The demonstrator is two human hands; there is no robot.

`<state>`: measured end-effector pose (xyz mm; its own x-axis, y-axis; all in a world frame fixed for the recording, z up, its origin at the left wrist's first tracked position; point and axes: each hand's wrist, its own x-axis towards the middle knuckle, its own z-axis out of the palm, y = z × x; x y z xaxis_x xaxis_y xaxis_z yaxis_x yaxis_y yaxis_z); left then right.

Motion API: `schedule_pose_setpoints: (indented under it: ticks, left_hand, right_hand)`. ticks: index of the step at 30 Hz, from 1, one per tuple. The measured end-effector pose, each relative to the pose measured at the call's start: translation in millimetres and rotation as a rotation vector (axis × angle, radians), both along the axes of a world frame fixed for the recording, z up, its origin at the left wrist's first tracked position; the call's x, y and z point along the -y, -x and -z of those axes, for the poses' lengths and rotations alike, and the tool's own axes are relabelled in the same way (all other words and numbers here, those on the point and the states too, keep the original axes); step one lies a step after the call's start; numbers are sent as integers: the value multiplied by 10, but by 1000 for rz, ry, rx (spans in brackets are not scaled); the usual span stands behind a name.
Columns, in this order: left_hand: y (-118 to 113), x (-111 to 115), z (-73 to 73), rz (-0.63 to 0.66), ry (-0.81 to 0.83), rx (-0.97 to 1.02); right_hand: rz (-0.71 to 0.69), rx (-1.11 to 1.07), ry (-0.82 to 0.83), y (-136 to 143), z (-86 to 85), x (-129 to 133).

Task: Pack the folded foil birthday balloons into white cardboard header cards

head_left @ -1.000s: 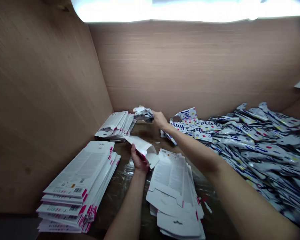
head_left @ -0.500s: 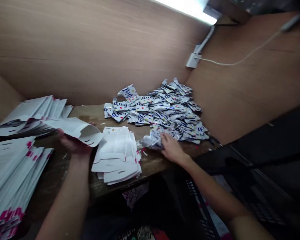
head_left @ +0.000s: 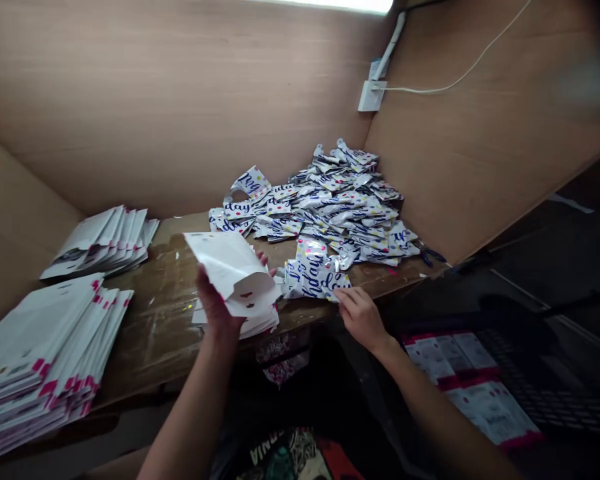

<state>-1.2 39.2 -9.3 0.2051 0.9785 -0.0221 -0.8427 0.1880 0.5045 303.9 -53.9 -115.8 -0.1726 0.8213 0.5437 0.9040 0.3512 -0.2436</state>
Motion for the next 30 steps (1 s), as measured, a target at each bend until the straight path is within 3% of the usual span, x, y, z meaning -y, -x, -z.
schedule_pose_setpoints:
  ticks: [4,6,8,12,16,18,21,23,25,27,30]
  left_hand:
    - [-256,-31,107,102,53,22]
    - [-358,-38,154,112,91,33]
    - [-424,-31,188,101,118,41]
    - [-377,-15,187,64,123,45]
    - [-249,-7,129,27,97,41]
    - [-250,5,110,14,107,45]
    - [-335,43,95,49,136,49]
    - [-401,78,77,109,149,49]
    - [-442,110,48,114,135,40]
    - [-449,133,15,64,115,25]
    - [-416,153,-24,61,140,26]
  right_hand:
    - [57,-202,-224,-7,-34,-68]
    - [51,-269,-259,63,-69,-96]
    - [4,-247,-188,153,-82,-103]
    - [-130,3,64,212,37,-12]
    - [-213,-62,-75,87,107,138]
    - [-223,-241,-201,80,-37,181]
    - [-351,-409,-265,245,-455,192]
    - [-412,-326,-225,430,-737,164]
    - [-363,-183,-202,613,-924,109]
    - [-293,-107,-236,766,-992,40]
    - [-335,-137,-353,953,-948,-52]
